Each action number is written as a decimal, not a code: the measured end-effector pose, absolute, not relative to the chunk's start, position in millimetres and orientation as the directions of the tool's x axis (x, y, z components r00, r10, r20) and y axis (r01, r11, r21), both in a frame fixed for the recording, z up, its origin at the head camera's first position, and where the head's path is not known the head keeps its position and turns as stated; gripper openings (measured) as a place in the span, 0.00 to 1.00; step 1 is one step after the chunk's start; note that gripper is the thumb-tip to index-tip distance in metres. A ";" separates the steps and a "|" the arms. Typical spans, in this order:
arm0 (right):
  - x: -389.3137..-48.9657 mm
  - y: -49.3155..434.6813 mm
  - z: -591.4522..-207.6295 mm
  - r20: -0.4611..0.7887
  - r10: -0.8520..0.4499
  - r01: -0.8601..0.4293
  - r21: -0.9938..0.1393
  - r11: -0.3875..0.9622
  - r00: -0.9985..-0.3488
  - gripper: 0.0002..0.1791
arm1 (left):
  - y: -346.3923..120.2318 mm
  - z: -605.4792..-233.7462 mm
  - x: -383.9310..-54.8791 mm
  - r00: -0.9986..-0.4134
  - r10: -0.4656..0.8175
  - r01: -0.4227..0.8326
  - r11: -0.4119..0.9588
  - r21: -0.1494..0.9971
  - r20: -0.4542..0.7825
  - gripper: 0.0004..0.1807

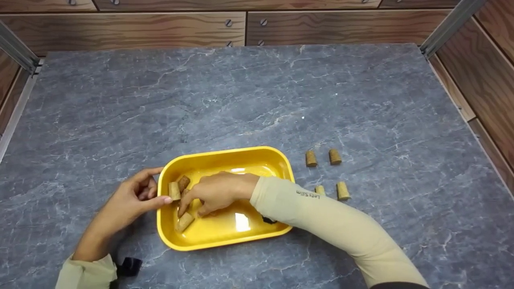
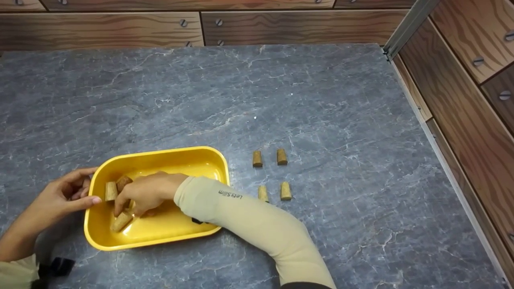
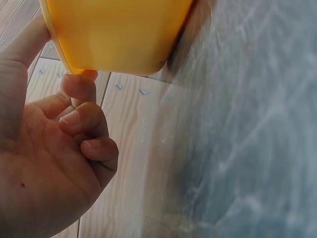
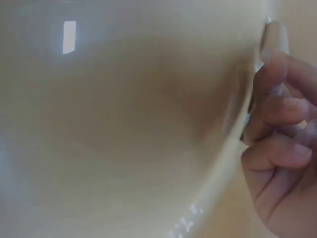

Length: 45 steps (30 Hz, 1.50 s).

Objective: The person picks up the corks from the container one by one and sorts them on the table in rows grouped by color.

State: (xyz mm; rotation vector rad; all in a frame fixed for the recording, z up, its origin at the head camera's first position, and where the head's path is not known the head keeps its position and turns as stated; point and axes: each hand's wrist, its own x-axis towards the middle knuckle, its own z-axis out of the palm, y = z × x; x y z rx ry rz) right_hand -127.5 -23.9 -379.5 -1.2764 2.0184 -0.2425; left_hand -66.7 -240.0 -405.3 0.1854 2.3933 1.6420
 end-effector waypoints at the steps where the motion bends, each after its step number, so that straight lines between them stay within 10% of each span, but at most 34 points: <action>1: -127.1 -24.1 -380.4 -0.472 -0.845 -0.714 -0.500 0.491 -0.251 0.20 | -240.0 -405.2 -66.6 -0.964 0.235 -0.028 0.361 0.932 -0.120 0.30; 27: -116.4 -31.6 -384.2 -0.505 -0.851 -0.760 -0.496 0.421 -0.142 0.24 | -240.4 -405.6 -67.0 -0.967 0.229 -0.020 0.360 0.933 -0.109 0.29; 45: -149.2 26.5 -308.8 -0.208 -0.934 -0.606 -0.716 0.347 -0.290 0.22 | -240.8 -405.4 -66.5 -0.961 0.240 -0.045 0.356 0.933 -0.138 0.29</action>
